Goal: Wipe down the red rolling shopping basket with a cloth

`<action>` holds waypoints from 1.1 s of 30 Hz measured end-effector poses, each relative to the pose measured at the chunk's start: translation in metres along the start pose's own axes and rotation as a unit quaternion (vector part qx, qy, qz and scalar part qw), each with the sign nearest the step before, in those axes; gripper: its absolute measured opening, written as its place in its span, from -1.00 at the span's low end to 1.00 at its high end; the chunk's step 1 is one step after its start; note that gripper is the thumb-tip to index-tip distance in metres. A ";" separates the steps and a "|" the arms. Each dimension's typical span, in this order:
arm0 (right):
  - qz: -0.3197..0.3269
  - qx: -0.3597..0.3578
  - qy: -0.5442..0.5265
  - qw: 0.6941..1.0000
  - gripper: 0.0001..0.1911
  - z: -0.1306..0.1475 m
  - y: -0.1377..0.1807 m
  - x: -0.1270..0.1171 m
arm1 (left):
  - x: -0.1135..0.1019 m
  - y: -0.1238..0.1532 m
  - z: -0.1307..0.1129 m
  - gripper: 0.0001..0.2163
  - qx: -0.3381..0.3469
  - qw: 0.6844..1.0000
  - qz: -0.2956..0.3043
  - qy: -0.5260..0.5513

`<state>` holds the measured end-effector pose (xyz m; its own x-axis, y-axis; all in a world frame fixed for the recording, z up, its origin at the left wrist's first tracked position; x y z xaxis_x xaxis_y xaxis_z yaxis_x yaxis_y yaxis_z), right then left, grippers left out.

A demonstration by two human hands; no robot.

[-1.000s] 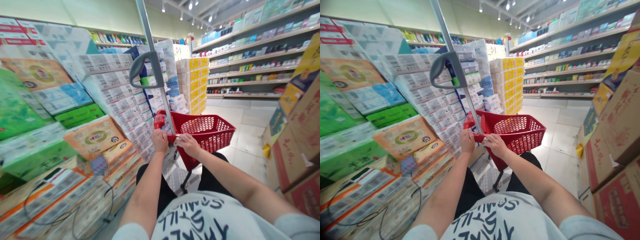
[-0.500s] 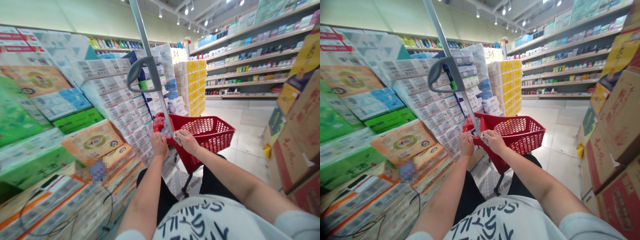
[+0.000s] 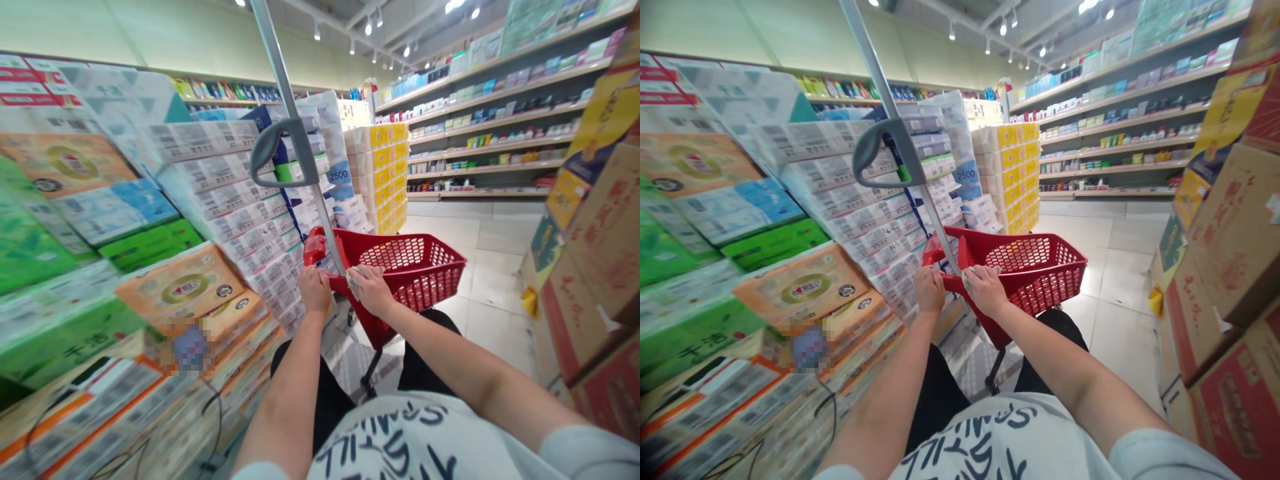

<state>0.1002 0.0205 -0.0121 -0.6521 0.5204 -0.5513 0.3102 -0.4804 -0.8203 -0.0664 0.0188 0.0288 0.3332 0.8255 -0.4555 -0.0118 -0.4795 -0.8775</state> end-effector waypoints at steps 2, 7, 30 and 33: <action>-0.008 0.003 0.002 1.000 -0.56 -0.009 0.011 -0.002 | -0.001 0.001 0.000 -0.70 0.008 1.000 0.005 -0.002; 0.011 0.080 0.061 0.995 -0.63 -0.038 0.026 -0.008 | -0.001 0.001 0.002 -0.69 -0.008 1.000 -0.008 -0.008; 0.022 0.002 -0.035 0.999 -0.48 -0.011 0.008 0.008 | 0.007 -0.018 0.015 -0.69 -0.086 0.988 0.099 -0.076; 0.016 0.009 -0.038 0.999 -0.53 -0.039 0.027 0.009 | 0.008 -0.018 0.016 -0.71 -0.101 0.983 0.118 -0.102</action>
<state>0.1298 0.0394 -0.0454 -0.6930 0.4491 -0.5640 0.3206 -0.5087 -0.7990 -0.0782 0.0388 0.0381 0.1468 0.7176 -0.6808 0.1280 -0.6962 -0.7063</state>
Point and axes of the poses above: each hand's wrist, its own y-axis away from the middle knuckle, its own x-axis out of the palm, z = x × y, the point moved 7 cm from there along -y, towards the middle knuckle, and after that the axes turned 2 degrees about -x, right-handed, at the moved point
